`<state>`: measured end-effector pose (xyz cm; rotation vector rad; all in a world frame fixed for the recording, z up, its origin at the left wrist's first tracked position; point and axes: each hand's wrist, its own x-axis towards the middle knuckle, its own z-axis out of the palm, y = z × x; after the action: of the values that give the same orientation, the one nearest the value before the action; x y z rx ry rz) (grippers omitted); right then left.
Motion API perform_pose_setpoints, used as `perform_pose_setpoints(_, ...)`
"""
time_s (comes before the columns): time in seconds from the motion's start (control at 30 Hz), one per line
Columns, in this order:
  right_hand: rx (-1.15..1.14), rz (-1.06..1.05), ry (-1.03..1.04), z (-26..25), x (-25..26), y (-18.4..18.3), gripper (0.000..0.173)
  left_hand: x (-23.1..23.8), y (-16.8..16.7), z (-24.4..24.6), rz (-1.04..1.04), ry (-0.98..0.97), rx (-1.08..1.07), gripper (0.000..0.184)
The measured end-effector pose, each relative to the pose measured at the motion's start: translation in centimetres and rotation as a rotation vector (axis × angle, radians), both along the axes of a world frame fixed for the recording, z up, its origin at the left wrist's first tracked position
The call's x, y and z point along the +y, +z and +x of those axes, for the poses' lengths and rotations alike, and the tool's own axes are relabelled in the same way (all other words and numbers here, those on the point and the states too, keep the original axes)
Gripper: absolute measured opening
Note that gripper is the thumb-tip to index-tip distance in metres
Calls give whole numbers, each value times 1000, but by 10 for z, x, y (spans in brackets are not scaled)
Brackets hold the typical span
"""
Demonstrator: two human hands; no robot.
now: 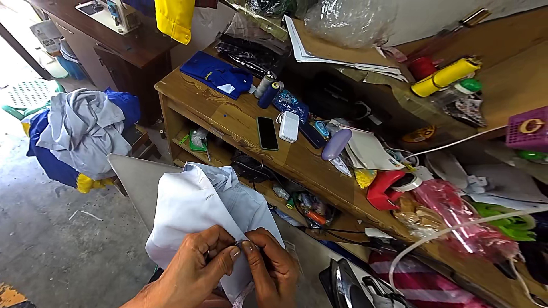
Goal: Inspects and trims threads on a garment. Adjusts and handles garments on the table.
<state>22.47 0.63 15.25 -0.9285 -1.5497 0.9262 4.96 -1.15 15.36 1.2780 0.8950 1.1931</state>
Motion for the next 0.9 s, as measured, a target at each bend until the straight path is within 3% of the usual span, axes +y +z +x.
perform_pose_setpoints(0.5, -1, 7, 0, -2, -3, -1, 12, 1, -5, 3, 57, 43, 40, 17)
perform_pose_setpoints(0.9, 47, -6, 2, 1, -1, -4, 13, 3, 3, -1, -10, -40, 32, 15)
